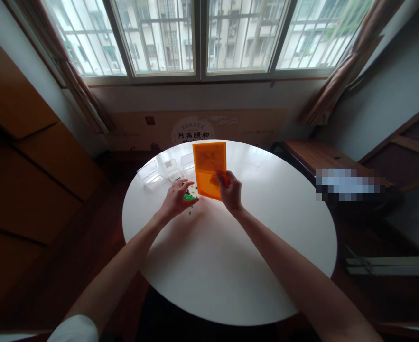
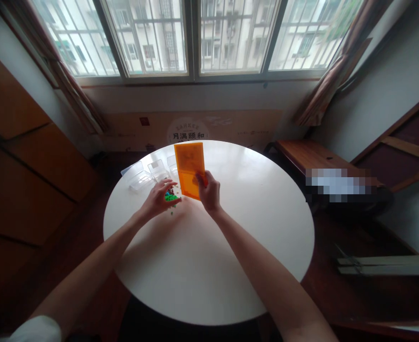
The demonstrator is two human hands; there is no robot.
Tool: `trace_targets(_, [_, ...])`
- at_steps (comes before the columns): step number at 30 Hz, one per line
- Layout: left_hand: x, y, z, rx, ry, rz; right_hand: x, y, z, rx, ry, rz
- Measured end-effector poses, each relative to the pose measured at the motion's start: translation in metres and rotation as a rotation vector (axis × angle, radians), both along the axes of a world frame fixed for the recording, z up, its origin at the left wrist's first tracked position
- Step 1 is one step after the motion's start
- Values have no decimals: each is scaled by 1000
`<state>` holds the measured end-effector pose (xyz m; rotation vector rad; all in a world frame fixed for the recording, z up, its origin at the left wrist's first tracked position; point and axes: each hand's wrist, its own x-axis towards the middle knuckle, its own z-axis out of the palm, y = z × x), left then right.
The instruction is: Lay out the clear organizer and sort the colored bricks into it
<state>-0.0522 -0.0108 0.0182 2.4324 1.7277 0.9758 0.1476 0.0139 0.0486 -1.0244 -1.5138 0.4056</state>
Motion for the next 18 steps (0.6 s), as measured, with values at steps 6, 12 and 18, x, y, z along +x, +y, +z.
trace_targets(6, [-8,-2,-19,56,-7,95,-30,4,-2,42,-123,70])
trace_targets(12, [-5,1,-18,73,-124,109,-40,1,-7,191,-261,176])
trace_targets(18, [-5,-5,-21,-124,-681,59,-45,2,-14,365,-350,280])
